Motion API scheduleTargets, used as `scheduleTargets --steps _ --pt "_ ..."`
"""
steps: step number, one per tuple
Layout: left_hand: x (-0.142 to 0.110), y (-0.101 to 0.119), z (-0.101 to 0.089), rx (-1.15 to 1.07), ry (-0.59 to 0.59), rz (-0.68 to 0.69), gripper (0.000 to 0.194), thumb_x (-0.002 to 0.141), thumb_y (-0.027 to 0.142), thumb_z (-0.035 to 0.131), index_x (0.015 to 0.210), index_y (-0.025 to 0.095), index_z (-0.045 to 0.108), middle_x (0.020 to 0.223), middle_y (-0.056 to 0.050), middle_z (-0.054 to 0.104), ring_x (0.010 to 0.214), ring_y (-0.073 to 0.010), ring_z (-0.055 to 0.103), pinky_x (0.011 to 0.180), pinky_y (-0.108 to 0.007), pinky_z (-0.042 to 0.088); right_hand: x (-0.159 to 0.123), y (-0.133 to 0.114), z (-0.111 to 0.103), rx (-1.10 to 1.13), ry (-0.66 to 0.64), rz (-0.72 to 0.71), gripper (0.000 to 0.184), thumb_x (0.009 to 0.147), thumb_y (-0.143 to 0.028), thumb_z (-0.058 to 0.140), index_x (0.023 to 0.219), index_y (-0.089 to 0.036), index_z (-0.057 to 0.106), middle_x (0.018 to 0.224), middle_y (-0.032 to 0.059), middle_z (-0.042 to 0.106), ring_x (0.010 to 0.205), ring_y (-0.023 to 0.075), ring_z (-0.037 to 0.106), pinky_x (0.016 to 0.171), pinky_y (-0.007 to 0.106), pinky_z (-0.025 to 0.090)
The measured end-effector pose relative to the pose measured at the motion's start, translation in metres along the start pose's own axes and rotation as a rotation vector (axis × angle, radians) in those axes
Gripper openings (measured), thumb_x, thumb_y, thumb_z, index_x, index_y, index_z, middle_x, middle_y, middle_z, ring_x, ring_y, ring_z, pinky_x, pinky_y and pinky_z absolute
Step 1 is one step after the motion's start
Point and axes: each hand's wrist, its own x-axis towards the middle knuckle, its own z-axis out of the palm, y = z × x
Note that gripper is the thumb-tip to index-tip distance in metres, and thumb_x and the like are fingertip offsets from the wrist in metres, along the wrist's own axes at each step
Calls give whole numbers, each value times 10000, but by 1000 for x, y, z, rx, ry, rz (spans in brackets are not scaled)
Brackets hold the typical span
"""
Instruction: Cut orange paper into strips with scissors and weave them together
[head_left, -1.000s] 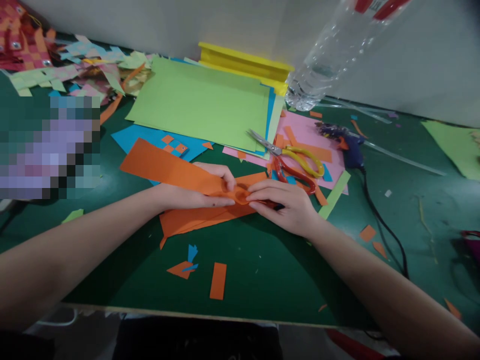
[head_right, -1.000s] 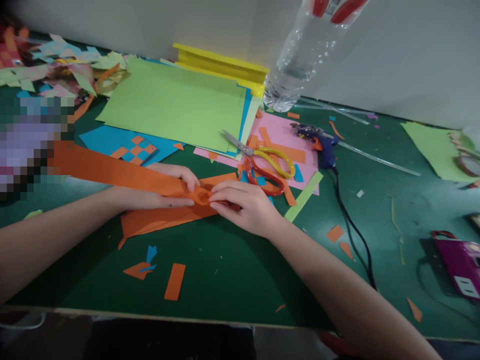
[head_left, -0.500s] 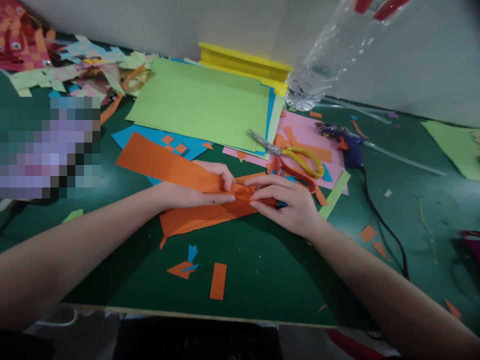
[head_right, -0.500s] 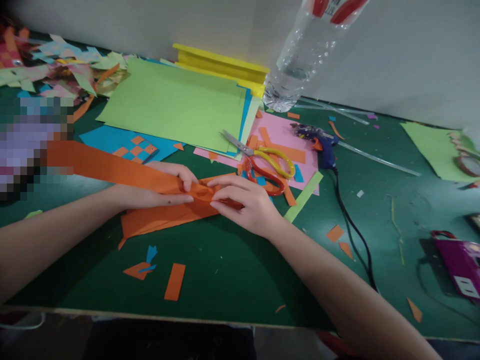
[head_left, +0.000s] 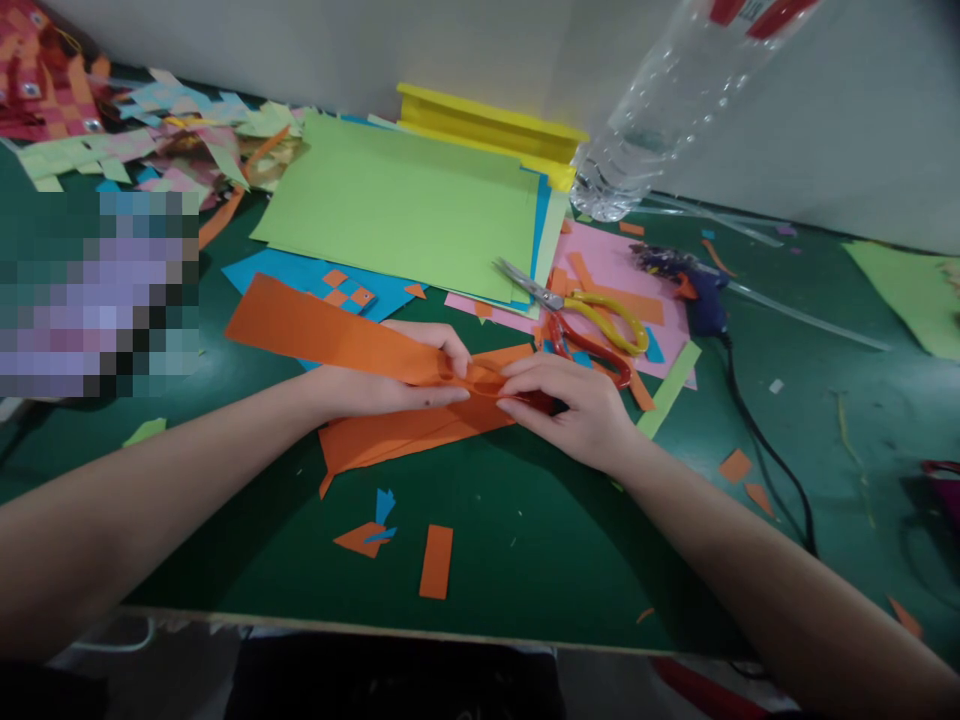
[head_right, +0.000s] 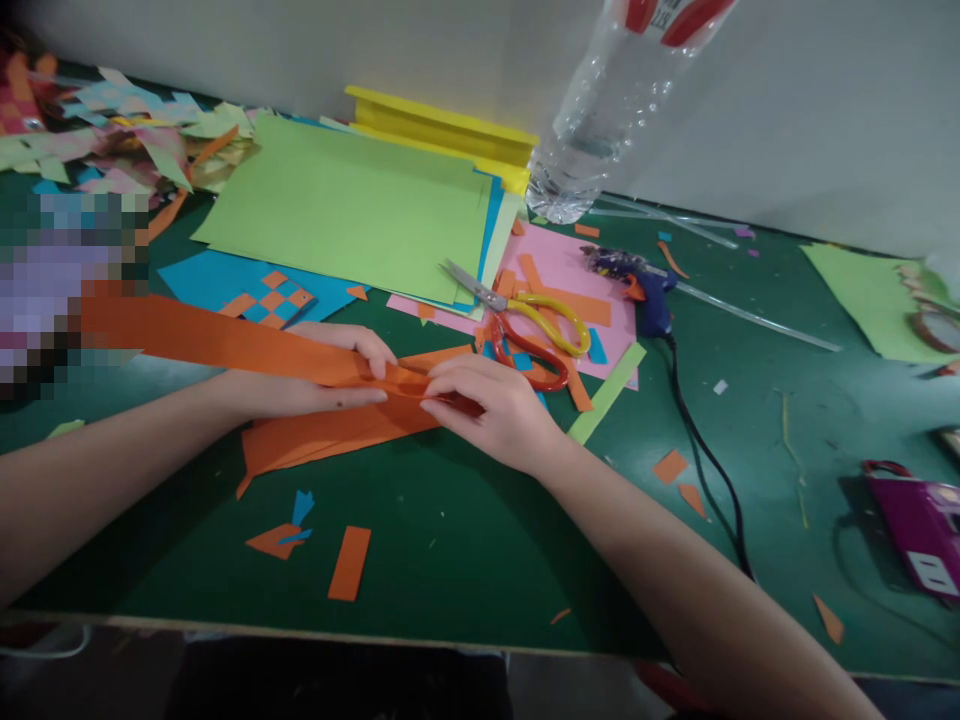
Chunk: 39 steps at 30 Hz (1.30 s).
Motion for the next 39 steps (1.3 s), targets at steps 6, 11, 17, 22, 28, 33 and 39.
scheduleTargets --steps 6,11,17,22,28,33,39 --pt "1 -1 1 35 27 10 207 818 355 701 914 208 592 992 -20 667 912 -180 653 781 -275 528 0 0 0 7 24 -19 47 867 -157 657 864 -203 669 853 50 741 809 165 699 703 306 586" --pt "0 -4 1 19 18 20 207 811 315 714 925 216 573 998 -17 659 927 -172 647 772 -264 516 0 1 1 -1 44 -16 50 855 -160 675 853 -210 671 843 44 742 805 170 704 699 305 589" --pt "1 -3 1 15 26 28 224 803 335 719 907 209 566 986 -28 663 894 -166 641 752 -263 504 0 0 1 2 51 -8 69 842 -140 688 861 -200 658 824 35 740 788 156 693 702 291 575" --pt "1 1 0 4 -1 -30 212 818 347 700 884 193 570 971 -29 662 889 -162 639 742 -242 491 -3 -1 0 -21 41 55 68 843 -174 694 889 -201 651 811 20 732 732 142 683 652 266 555" --pt "0 2 0 -12 16 -64 208 826 356 698 850 188 578 946 -14 662 868 -150 635 752 -233 483 -4 -2 1 -46 39 138 165 828 -213 719 984 -204 663 908 31 757 744 148 701 678 266 573" --pt "0 1 0 -8 3 -70 197 828 351 698 854 190 589 940 -10 661 870 -158 639 764 -239 485 -5 -1 1 -27 0 148 221 830 -210 717 1043 -191 663 958 41 763 791 156 717 718 264 583" --pt "0 -1 0 -35 -8 -25 197 827 346 703 843 189 585 914 -12 658 852 -158 639 762 -240 492 -4 0 0 -42 -41 117 201 845 -219 701 1039 -172 675 911 53 765 779 157 714 703 257 578"
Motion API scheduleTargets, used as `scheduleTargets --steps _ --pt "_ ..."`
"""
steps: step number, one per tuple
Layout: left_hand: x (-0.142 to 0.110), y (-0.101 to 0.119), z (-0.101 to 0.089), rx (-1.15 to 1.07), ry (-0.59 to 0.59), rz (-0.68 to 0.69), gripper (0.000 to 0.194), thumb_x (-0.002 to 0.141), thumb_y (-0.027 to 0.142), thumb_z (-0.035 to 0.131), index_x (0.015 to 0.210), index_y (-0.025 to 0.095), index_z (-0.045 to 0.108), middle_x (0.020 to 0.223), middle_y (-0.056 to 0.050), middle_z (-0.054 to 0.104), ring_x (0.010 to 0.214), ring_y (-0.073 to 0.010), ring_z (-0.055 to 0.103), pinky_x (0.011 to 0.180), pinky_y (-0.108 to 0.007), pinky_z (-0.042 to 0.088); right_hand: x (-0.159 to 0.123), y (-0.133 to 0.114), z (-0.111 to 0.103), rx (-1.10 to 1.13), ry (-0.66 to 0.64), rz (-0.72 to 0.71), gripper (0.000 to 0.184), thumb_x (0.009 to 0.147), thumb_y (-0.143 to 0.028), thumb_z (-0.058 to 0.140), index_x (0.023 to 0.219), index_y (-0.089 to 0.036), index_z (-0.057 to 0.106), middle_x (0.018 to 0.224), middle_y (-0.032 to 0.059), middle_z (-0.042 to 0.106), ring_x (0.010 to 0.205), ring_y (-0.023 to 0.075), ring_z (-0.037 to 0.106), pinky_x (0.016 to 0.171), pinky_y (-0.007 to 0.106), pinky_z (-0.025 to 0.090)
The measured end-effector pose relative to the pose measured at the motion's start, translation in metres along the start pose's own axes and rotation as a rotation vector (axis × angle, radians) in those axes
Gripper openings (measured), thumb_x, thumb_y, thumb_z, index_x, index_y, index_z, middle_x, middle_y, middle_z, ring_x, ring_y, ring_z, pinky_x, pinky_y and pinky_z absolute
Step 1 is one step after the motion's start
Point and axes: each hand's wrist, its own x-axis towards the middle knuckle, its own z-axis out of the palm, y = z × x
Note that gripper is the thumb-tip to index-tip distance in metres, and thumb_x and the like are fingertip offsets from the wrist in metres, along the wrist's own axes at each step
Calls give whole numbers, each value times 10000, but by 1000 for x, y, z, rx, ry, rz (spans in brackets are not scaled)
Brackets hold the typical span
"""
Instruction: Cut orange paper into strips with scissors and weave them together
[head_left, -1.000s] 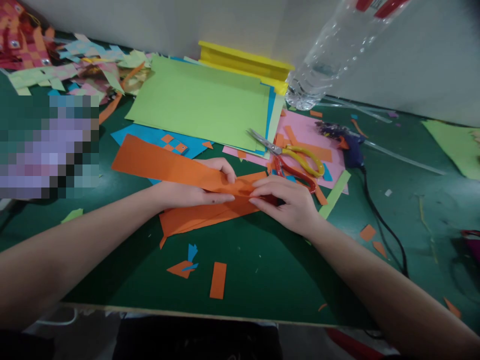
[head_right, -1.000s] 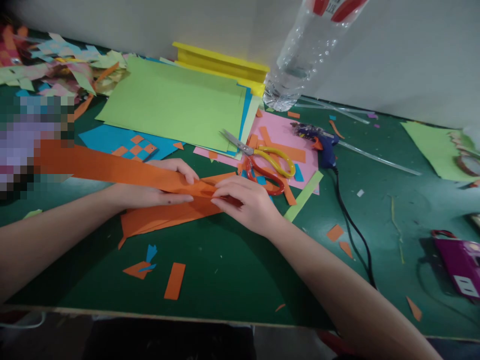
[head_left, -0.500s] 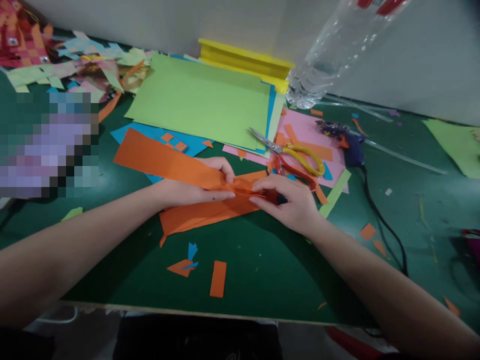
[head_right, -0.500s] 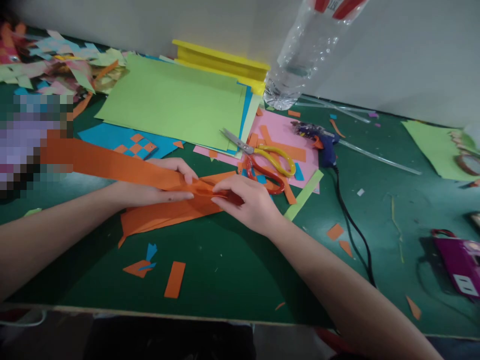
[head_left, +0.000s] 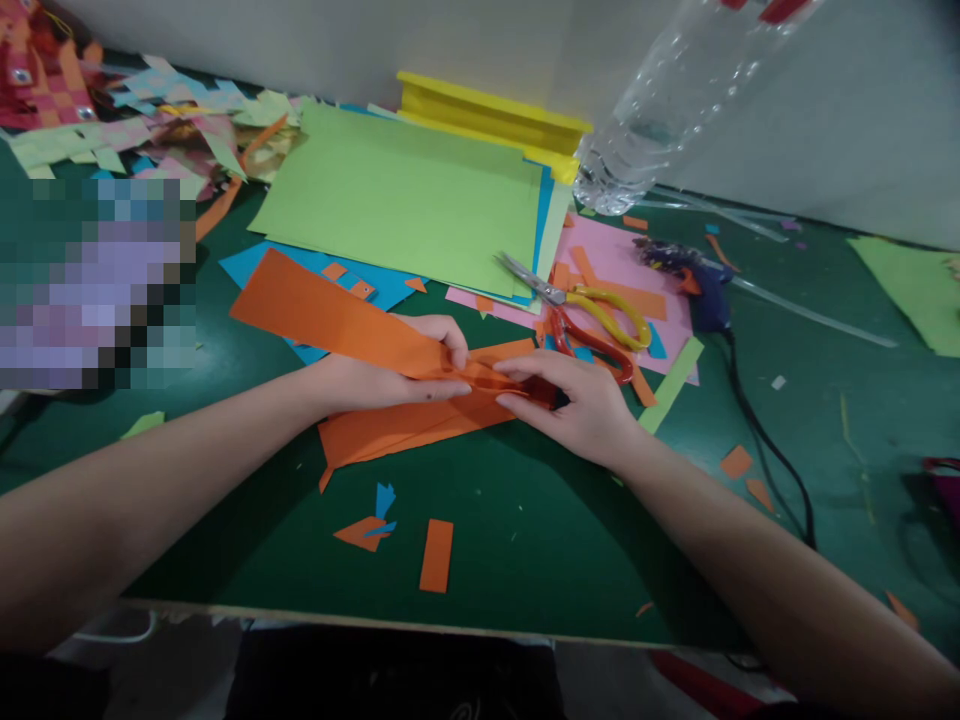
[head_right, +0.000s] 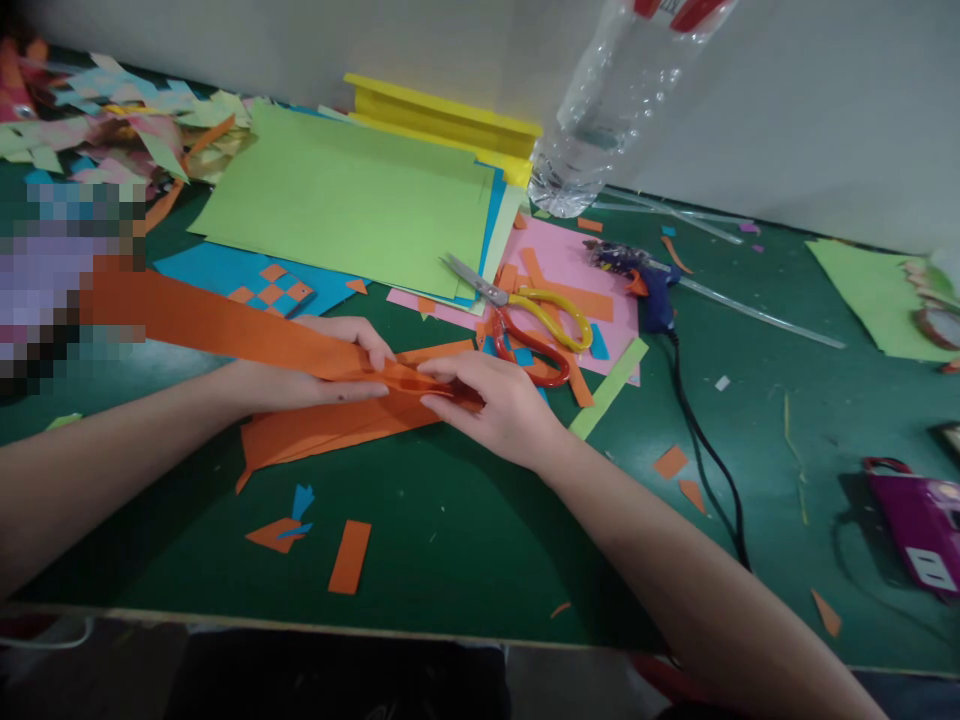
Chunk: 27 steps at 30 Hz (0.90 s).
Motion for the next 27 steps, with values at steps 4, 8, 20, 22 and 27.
scheduleTargets --steps 4,8,20,22,27 --pt "0 -2 0 18 -4 21 174 835 315 694 842 186 577 905 -9 652 837 -141 634 745 -219 478 0 0 -1 -4 -13 5 229 844 -222 701 1061 -151 677 903 65 763 782 157 715 693 247 575" --pt "0 -3 0 30 -8 44 177 836 326 691 853 189 580 905 -6 655 827 -134 629 735 -213 470 1 -1 -1 -1 -33 19 237 850 -233 691 1075 -161 677 878 52 754 734 144 702 620 226 564" --pt "-1 3 1 93 -44 -45 191 846 379 661 862 198 602 905 -3 678 816 -144 634 701 -225 470 1 0 0 12 -27 1 177 855 -228 688 1028 -188 682 836 31 745 707 142 682 616 249 545" --pt "0 5 0 81 -42 -66 209 836 392 678 856 195 610 913 -2 679 836 -147 633 732 -231 478 1 0 0 25 -5 -16 142 851 -205 697 992 -193 685 794 18 735 708 143 676 630 260 538" --pt "0 8 -2 78 17 -141 251 801 434 706 856 202 629 932 -1 691 867 -167 640 790 -253 495 2 0 0 52 67 -40 102 834 -200 722 932 -209 698 712 -4 715 667 138 648 623 276 519"
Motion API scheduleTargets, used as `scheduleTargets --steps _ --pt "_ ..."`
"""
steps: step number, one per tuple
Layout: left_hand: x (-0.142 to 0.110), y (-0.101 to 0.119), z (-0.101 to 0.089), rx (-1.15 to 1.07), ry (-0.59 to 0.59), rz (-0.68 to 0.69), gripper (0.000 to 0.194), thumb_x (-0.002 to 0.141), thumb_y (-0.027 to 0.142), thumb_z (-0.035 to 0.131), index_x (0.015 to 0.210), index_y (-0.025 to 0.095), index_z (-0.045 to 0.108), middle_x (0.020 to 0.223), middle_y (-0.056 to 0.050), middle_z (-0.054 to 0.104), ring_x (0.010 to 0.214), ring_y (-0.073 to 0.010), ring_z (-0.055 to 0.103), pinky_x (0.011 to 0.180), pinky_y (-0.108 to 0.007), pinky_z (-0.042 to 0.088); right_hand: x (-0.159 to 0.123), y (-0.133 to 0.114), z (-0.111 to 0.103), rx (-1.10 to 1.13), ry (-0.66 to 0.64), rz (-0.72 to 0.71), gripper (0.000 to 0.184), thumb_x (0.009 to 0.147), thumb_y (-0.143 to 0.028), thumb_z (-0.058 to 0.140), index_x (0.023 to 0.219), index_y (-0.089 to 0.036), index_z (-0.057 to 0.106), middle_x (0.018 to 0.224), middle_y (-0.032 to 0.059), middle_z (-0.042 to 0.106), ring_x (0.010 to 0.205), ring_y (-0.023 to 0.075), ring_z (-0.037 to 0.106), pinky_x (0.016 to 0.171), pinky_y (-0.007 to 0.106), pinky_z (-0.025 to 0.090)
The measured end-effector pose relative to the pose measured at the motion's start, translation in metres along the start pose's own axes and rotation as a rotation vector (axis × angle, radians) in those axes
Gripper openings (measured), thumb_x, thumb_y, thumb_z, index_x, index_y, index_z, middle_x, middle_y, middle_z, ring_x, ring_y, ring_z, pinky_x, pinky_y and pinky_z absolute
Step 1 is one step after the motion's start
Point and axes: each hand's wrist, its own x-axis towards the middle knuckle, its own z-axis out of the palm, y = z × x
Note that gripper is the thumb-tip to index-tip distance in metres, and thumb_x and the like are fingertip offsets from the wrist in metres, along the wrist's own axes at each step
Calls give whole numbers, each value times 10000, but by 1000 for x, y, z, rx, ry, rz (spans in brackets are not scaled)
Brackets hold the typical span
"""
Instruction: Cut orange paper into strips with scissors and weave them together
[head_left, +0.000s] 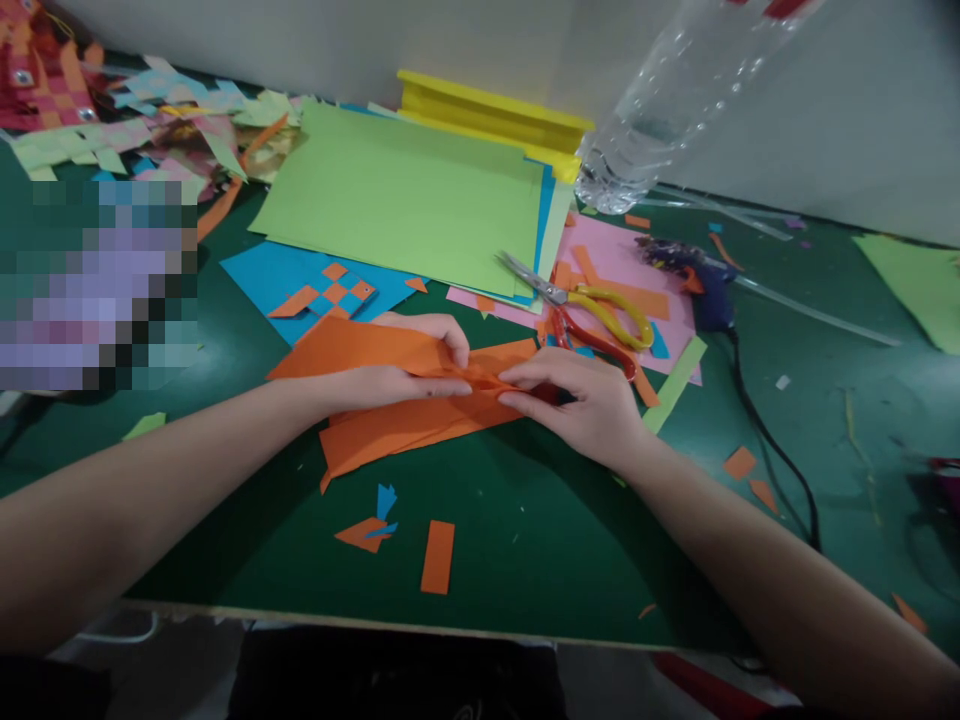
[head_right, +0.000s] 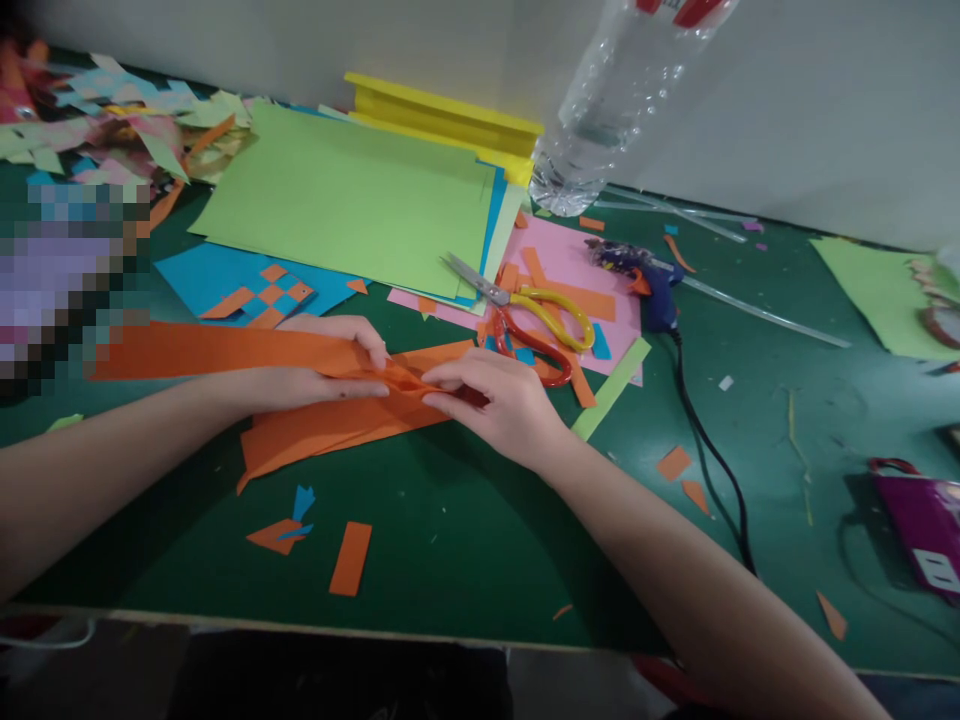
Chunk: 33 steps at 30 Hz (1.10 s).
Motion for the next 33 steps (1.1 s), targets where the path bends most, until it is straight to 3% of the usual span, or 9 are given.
scheduleTargets --steps 8,13,20,28,33 --pt "1 -2 1 0 49 113 274 817 382 714 1033 221 662 1067 -27 711 950 -181 655 857 -263 510 0 -2 0 3 29 2 92 827 -186 726 907 -231 717 685 -10 719 633 142 641 581 290 509" --pt "0 -2 1 -35 31 50 211 838 412 686 942 228 692 989 -4 732 903 -182 677 806 -252 521 1 -4 0 -3 18 0 57 835 -191 718 880 -226 719 700 2 722 627 141 635 576 286 506" --pt "-3 -4 1 -11 77 90 231 846 438 687 899 215 715 940 -18 735 884 -184 670 842 -285 521 2 -7 1 -11 14 -11 27 846 -176 699 850 -201 691 700 15 711 632 129 623 588 262 508" --pt "-5 2 6 -44 110 87 151 839 377 702 867 229 714 907 -12 735 858 -184 674 807 -264 520 -1 -12 1 -47 -21 64 150 819 -286 724 931 -196 685 737 21 697 627 135 639 558 255 504" --pt "-5 3 6 -24 90 116 126 835 363 700 868 241 703 919 4 732 852 -176 671 814 -257 515 -1 -16 2 -41 -37 113 98 851 -288 697 859 -191 695 688 9 697 562 115 610 525 240 473"
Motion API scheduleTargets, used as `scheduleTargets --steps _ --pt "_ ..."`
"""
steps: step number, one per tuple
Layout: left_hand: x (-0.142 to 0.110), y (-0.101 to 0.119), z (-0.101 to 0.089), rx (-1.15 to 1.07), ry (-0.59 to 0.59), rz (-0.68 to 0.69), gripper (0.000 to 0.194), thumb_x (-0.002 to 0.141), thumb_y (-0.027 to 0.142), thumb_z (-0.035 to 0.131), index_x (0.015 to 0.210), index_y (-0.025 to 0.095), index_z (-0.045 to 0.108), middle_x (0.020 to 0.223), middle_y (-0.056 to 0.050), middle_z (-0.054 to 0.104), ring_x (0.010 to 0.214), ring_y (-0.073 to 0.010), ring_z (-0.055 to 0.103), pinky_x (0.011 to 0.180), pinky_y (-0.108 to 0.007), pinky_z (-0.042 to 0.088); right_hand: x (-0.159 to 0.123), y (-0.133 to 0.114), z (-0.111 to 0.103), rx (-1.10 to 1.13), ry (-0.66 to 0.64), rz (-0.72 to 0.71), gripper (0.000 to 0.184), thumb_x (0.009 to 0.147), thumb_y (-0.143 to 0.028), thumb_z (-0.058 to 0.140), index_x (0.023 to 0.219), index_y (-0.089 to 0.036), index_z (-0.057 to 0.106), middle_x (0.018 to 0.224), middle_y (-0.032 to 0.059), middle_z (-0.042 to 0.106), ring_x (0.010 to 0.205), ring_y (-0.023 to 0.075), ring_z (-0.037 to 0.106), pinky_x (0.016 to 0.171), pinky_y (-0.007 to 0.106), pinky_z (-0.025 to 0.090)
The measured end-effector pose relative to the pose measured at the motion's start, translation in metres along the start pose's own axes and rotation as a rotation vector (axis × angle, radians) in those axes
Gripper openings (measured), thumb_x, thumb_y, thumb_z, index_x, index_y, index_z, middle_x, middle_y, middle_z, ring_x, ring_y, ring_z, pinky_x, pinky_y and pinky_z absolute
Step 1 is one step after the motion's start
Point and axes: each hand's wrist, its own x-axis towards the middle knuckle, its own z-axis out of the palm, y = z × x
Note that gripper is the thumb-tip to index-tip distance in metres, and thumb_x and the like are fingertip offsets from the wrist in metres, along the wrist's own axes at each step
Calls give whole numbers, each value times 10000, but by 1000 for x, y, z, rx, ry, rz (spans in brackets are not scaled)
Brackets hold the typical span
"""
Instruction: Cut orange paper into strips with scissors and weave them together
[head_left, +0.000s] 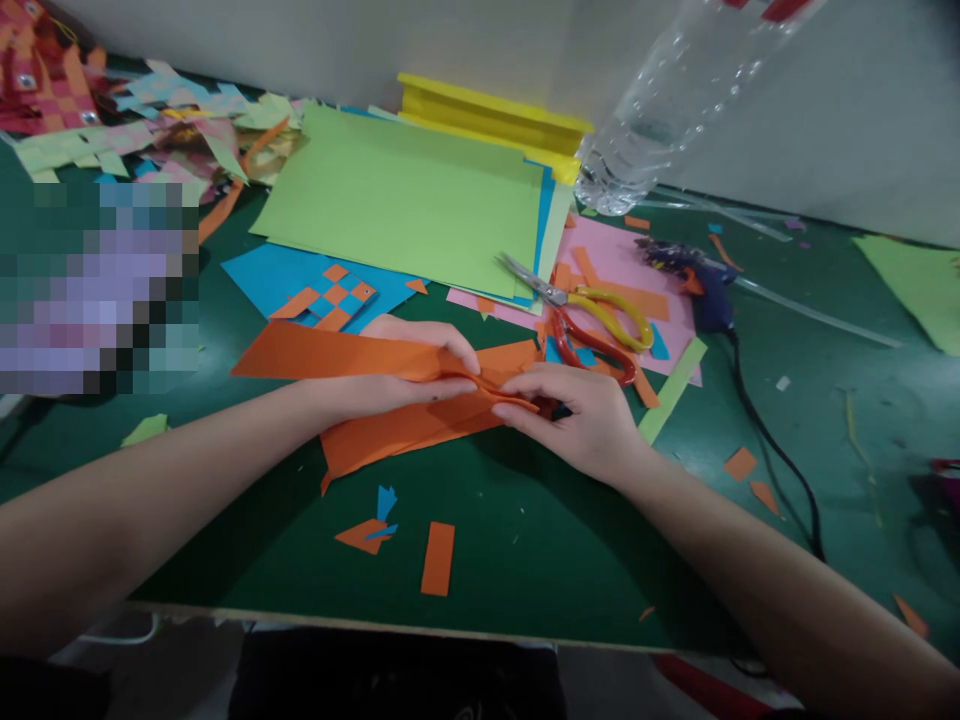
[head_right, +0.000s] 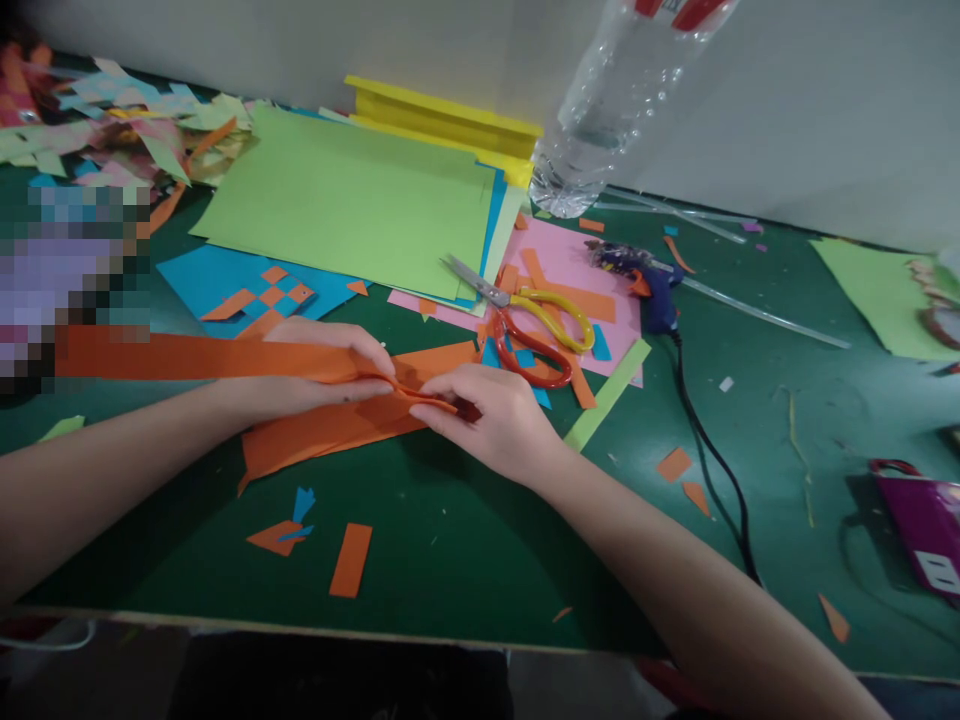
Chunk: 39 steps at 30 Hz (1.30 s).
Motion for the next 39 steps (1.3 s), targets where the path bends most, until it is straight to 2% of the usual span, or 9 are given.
scheduleTargets --steps 9,12,16,19,22,27,32,35,39 --pt "5 -2 -3 15 -7 23 211 865 418 645 965 233 635 1049 -21 699 952 -185 648 860 -276 510 1 -2 -2 85 -20 63 76 854 -233 682 797 -187 660 651 -13 678 524 88 557 501 225 435" --pt "4 -5 -4 23 39 28 219 862 434 643 937 236 585 1010 -30 675 907 -180 646 840 -290 515 2 -2 -3 95 -27 69 77 859 -231 664 796 -190 651 657 -13 673 519 86 550 490 225 424" --pt "2 -5 -5 -83 51 -50 227 878 431 617 901 225 526 786 6 631 671 -137 632 670 -268 529 3 -3 -5 106 -27 61 75 861 -221 621 792 -193 627 672 -14 658 521 85 533 478 227 404" --pt "1 -3 -5 -164 70 -143 198 912 415 565 934 222 528 737 29 598 534 -97 593 530 -222 494 4 -3 -7 113 -37 57 79 856 -212 598 778 -198 599 658 -21 634 516 85 507 468 230 386" --pt "2 -2 -4 -266 95 -210 161 923 383 539 957 225 548 679 35 567 499 -98 587 514 -223 514 4 -2 -8 124 -35 75 76 850 -202 585 775 -201 580 660 -21 626 515 85 495 466 233 380" --pt "2 -6 -4 -416 111 -261 146 938 321 509 853 215 560 832 -2 604 607 -103 635 564 -220 572 4 1 -9 181 -12 119 82 855 -192 566 774 -201 560 666 -19 598 549 93 523 496 238 408" --pt "1 -10 -8 -479 59 -175 146 931 316 514 850 213 577 795 -2 618 677 -131 663 633 -248 584 5 2 -11 287 -22 197 96 856 -186 562 764 -202 542 609 -38 551 522 92 516 488 242 406" --pt "2 -9 -9 -443 58 -89 153 877 354 624 905 209 584 822 -9 649 730 -143 668 664 -246 560 5 2 -12 384 -23 255 115 868 -205 565 758 -202 532 581 -48 550 478 80 516 456 228 397" --pt "4 -9 -9 -358 42 -22 347 733 342 798 944 195 565 853 -20 660 717 -141 649 652 -244 525 7 3 -12 462 -12 290 128 869 -229 579 753 -204 531 543 -52 562 461 80 534 454 220 410"
